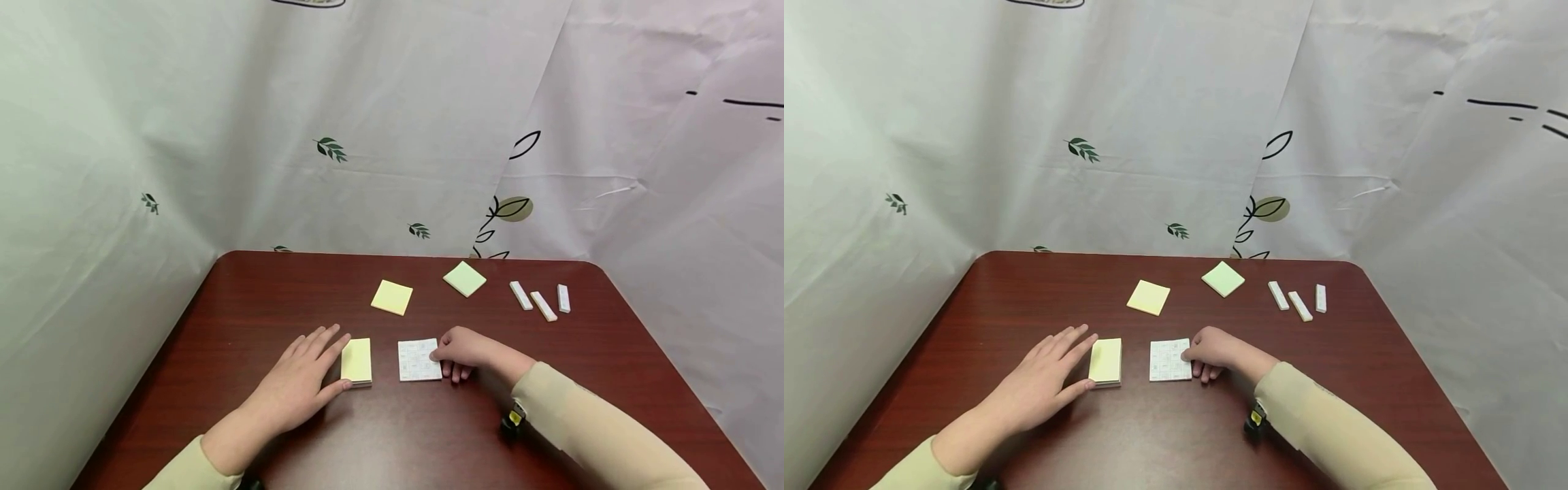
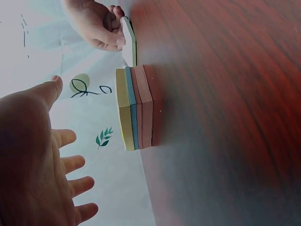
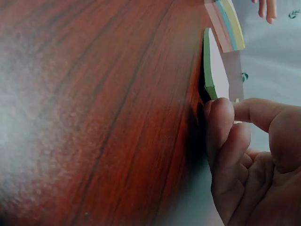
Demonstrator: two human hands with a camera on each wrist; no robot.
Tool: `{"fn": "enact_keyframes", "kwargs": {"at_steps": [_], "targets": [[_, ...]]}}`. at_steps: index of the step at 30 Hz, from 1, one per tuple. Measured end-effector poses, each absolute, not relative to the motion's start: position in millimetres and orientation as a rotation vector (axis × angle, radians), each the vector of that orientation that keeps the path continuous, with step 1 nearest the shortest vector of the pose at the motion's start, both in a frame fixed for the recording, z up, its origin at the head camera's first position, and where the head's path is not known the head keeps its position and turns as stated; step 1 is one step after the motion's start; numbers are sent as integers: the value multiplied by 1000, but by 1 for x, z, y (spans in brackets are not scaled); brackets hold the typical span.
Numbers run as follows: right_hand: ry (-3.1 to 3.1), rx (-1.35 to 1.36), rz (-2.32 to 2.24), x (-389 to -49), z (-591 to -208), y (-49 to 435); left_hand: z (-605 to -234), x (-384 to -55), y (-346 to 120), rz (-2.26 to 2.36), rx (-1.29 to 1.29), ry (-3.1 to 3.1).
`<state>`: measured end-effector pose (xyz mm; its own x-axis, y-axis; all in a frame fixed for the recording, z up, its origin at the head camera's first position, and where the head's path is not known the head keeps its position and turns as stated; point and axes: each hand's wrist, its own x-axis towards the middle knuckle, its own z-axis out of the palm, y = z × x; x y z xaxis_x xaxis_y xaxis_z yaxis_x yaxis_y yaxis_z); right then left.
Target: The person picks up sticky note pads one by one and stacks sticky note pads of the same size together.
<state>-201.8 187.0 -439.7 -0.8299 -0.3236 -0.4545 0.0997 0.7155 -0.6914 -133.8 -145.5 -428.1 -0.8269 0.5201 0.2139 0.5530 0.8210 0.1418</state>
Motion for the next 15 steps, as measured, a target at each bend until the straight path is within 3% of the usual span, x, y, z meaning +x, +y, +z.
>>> {"fn": "enact_keyframes", "kwargs": {"at_steps": [15], "targets": [[2529,-283,-816,-201,-442,184,-429,-134,-146,-297,-832,-2841]]}}
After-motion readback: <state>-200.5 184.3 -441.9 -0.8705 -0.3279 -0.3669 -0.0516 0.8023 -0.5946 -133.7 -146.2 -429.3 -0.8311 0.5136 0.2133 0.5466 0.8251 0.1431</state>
